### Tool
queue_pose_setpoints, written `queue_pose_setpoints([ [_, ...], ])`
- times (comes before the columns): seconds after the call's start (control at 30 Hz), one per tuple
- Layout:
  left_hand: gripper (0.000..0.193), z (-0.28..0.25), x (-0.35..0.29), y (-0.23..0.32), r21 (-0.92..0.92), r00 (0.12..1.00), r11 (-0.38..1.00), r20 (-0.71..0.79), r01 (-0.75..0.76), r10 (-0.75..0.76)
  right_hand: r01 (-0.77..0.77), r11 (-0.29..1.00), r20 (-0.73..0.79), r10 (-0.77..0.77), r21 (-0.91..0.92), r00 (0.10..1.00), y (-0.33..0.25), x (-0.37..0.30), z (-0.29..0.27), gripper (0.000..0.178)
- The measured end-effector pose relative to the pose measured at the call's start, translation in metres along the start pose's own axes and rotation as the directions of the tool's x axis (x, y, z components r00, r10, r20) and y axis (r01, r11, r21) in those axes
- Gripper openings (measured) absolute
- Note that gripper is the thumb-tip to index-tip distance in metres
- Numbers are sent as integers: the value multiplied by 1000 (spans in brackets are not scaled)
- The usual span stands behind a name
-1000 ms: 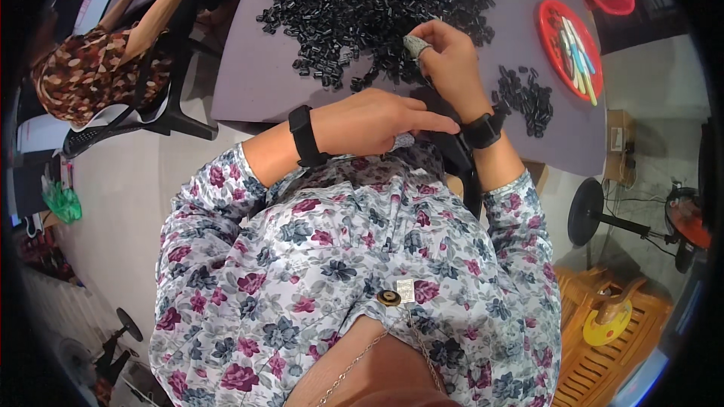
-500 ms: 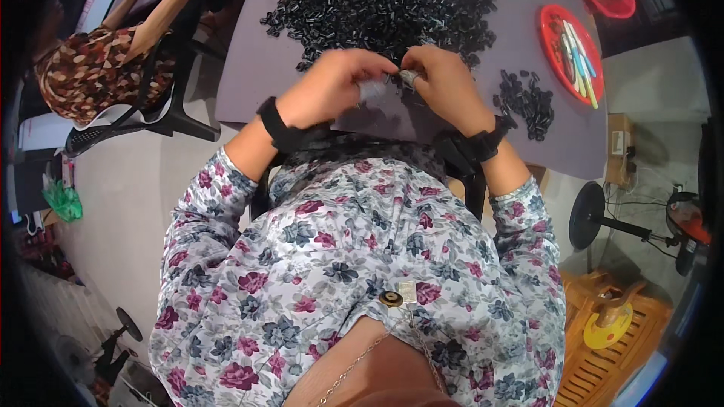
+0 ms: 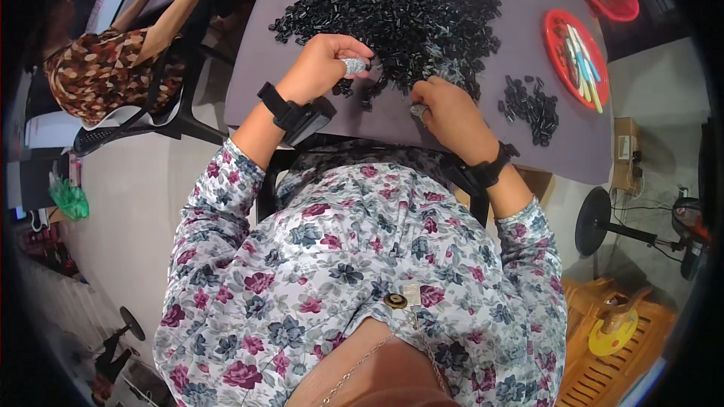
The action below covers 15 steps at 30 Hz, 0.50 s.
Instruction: Sorting and inspecting small black plastic components on a table in a manufacturing facility.
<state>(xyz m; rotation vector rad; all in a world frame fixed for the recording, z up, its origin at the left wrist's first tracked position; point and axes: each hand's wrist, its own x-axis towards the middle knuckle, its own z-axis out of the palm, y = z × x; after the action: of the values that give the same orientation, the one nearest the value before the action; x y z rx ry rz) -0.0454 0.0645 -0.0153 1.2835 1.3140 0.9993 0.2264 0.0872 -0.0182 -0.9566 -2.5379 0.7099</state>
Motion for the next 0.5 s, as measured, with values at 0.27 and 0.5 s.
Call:
queue_pose_setpoints([
  [0.27, 24, -1, -1, -7, 74, 1000, 997, -10, 6, -5, -20, 1000, -18, 20, 24, 1000, 3, -4, -5, 23],
  [0.5, 38, 0, -6, -2, 522, 981, 840, -26, -148, 190, -4, 997, -42, 1, -78, 999, 9, -9, -9, 11],
])
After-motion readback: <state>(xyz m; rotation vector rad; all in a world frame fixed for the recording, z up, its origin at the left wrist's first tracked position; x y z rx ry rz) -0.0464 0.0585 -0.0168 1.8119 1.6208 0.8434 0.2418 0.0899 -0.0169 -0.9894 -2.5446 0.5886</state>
